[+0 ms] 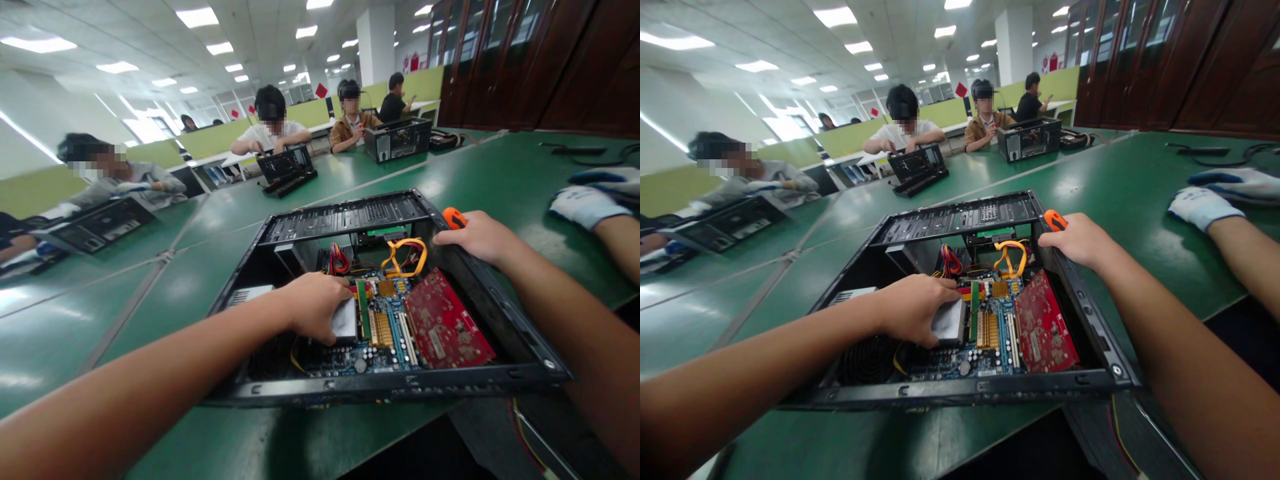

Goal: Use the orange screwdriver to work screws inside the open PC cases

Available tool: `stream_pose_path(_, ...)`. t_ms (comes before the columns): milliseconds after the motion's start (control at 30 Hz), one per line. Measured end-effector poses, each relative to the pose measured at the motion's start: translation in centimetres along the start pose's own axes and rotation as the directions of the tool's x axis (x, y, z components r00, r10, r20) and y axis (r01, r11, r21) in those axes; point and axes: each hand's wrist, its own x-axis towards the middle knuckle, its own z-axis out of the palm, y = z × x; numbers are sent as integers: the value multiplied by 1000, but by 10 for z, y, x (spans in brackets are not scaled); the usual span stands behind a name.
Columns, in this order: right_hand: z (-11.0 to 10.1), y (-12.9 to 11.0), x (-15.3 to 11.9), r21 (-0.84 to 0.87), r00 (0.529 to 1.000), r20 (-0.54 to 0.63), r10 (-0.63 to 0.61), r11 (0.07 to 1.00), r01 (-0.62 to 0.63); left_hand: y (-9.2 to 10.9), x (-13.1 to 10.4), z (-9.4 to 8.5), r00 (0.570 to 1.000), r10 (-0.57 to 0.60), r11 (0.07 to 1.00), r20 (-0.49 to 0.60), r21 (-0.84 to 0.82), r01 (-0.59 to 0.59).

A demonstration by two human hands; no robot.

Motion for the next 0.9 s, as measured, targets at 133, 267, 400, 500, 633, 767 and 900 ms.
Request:
stream_pose_path(133, -5, -3, 2, -171, 999, 8, -43, 984, 43, 2, 2, 0, 999, -23, 1000, 27, 15, 23)
stream_pose_path(267, -26, -52, -17, -617, 949, -74, -307, 762, 199, 2, 6, 0, 997, -42, 999, 63, -1, 42)
stream_pose_path(400, -18, -122, -57, -580, 766, 471, -437, 500, 643, -10, -5, -8, 997, -66, 995, 30, -69, 68)
stream_pose_path(500, 25, -142, -75, -393, 491, 820, -295, 333, 857, -28, -23, -19, 993, -83, 988, -86, -139, 71)
stream_pose_path(633, 94, -130, -72, -366, 394, 904, -168, 174, 914, -48, -43, -26, 968, -136, 968, -209, -235, 85)
stream_pose_path(767, 127, -122, -66, -397, 409, 895, -177, 101, 912, -54, -55, -22, 949, -142, 925, -281, -380, 26)
stream_pose_path(900, 128, -125, -70, -412, 424, 896, -131, 109, 904, -52, -57, -22, 924, -138, 874, -356, -482, -55)
